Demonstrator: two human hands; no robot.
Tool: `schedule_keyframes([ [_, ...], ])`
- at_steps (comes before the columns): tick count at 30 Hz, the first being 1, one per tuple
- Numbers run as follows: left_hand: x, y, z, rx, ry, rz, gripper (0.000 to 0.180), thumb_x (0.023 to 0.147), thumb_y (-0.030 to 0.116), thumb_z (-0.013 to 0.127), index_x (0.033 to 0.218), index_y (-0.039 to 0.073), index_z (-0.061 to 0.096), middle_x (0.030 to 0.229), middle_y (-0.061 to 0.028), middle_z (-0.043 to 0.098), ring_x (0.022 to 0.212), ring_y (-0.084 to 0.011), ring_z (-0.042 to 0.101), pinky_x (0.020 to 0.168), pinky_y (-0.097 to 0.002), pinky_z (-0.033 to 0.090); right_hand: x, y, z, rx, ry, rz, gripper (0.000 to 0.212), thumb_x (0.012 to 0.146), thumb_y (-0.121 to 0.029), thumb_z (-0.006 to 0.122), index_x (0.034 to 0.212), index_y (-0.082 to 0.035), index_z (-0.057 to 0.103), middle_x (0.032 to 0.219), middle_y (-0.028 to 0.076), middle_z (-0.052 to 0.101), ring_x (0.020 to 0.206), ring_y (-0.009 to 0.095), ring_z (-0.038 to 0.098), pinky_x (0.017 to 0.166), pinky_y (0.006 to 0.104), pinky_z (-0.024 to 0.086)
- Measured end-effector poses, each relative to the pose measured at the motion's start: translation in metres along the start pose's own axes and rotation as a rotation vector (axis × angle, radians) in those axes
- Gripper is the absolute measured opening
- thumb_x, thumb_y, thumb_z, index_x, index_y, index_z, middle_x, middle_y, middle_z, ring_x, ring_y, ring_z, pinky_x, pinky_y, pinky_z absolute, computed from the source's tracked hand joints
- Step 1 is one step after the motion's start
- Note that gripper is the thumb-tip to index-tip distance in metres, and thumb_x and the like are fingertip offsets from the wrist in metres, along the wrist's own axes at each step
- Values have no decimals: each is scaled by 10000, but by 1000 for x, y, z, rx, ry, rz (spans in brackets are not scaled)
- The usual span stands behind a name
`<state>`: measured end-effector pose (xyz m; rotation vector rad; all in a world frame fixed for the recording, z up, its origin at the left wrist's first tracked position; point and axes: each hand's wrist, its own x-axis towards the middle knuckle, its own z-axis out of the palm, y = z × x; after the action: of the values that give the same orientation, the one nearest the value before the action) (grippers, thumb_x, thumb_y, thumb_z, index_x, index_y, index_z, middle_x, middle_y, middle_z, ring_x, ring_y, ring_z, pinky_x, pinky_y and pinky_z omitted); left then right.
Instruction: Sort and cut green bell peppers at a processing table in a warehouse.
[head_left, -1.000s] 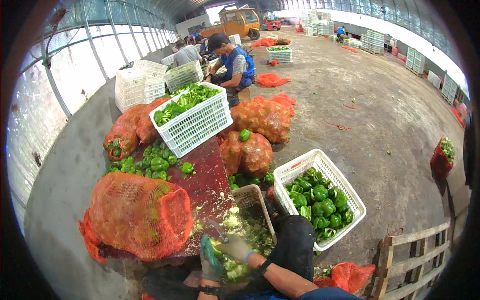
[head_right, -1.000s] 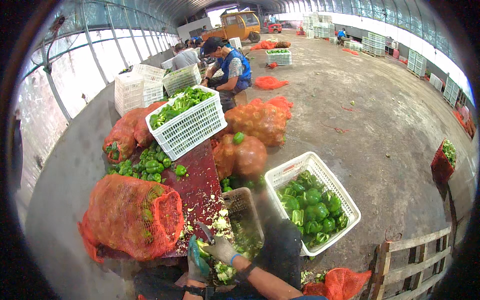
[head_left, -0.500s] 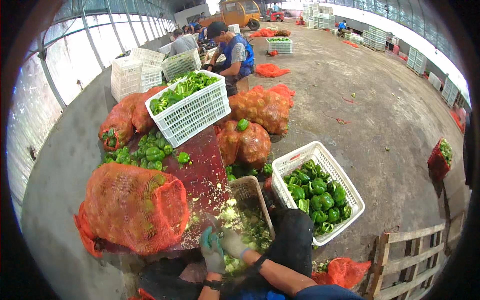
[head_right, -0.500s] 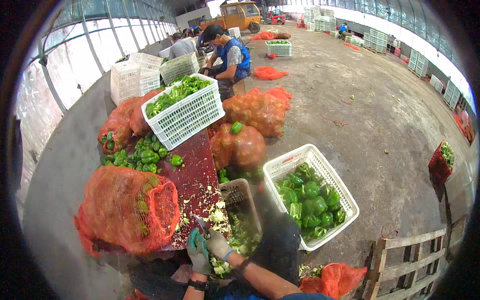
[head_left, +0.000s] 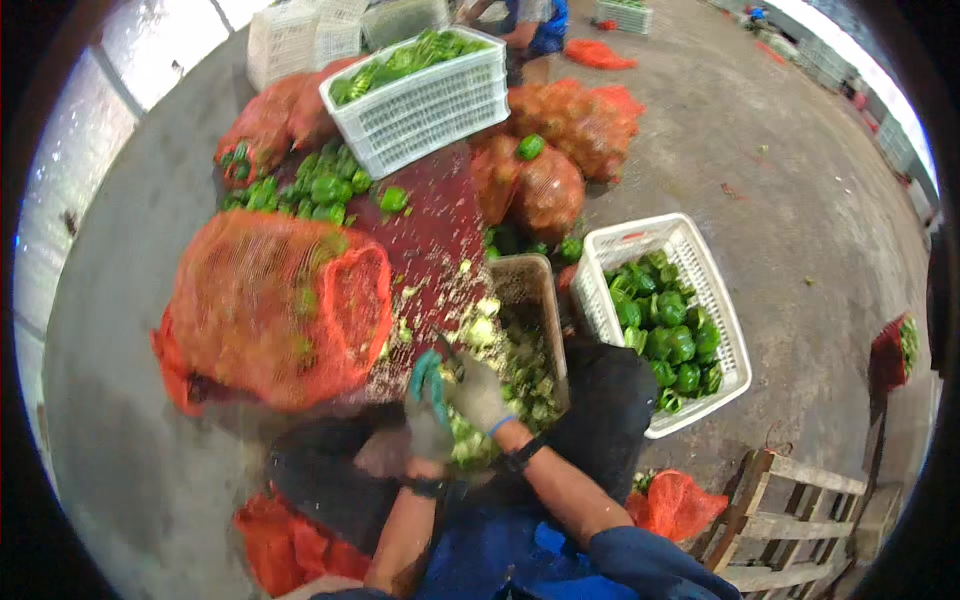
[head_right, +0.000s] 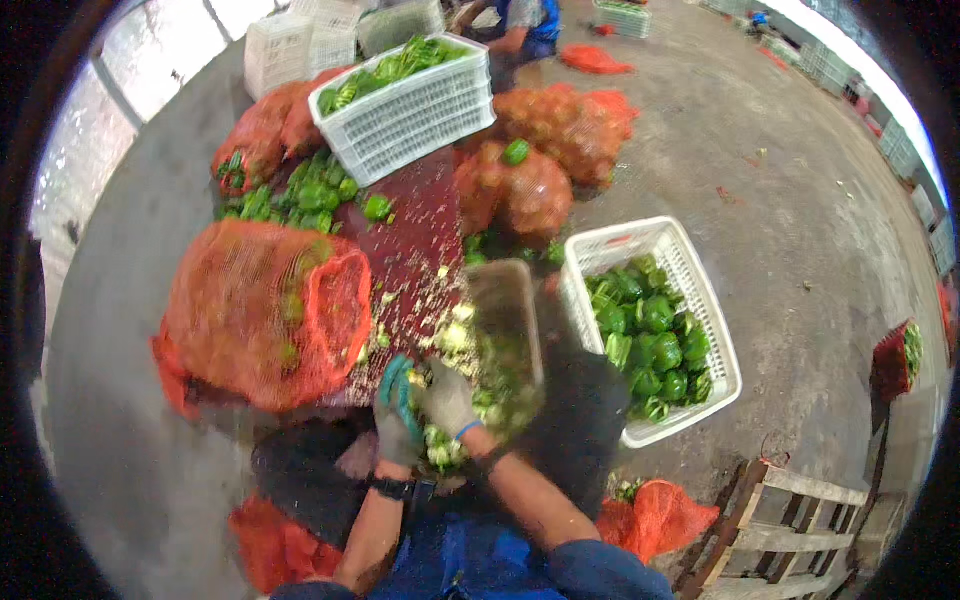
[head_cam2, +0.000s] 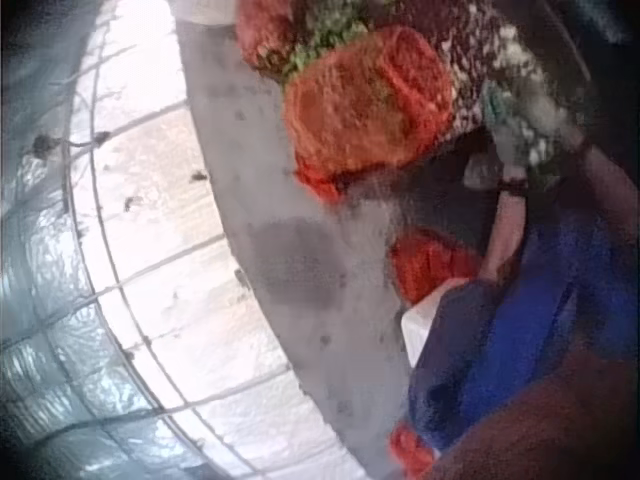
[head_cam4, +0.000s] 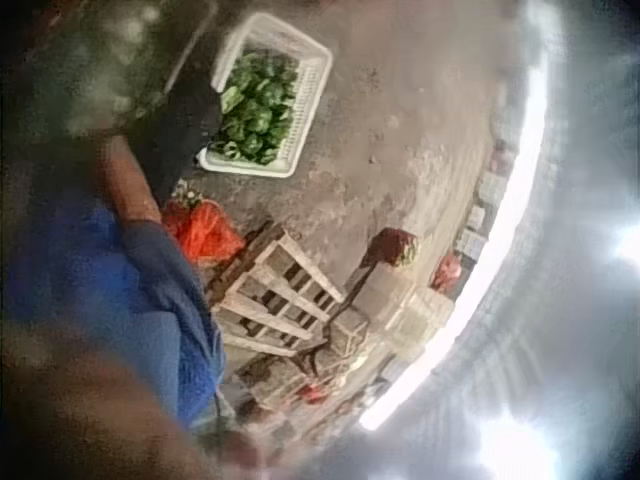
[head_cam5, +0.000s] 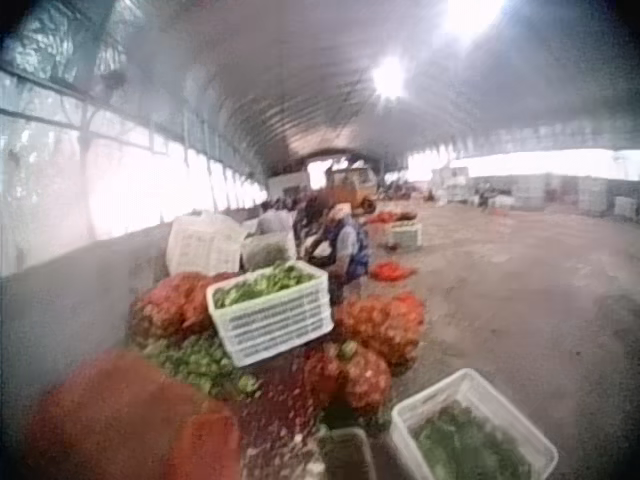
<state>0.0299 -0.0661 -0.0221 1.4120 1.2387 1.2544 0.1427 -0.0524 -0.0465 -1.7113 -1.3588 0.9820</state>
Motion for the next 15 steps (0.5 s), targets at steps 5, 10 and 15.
schedule_keyframes([
  [5, 14, -8, 17, 646, -82, 485, 411, 1109, 201, 525, 1445, -27, 584, 1420, -218, 619, 1278, -349, 605, 1143, -438, 434, 28, 66, 26, 248, 261, -245, 441, 933, -72, 738, 1333, 56, 604, 1027, 303, 721, 951, 477, 729, 817, 503, 589],
  [10, 20, 0, 6, 3, -83, -1, 452, 1144, 294, 536, 1461, -24, 581, 1395, -131, 663, 1272, -251, 632, 1125, -367, 468, 14, 5, -8, 167, 174, -66, 459, 860, -213, 860, 1214, 14, 676, 994, 236, 749, 889, 336, 743, 824, 448, 588],
  [15, 21, -26, -16, -583, -89, -209, 540, 1146, 374, 497, 1574, 46, 481, 1487, -149, 631, 1310, -276, 642, 1160, -435, 499, 5, -9, -19, 197, 147, -107, 492, 856, -299, 842, 1182, 30, 677, 1017, 217, 755, 938, 356, 748, 853, 450, 583],
])
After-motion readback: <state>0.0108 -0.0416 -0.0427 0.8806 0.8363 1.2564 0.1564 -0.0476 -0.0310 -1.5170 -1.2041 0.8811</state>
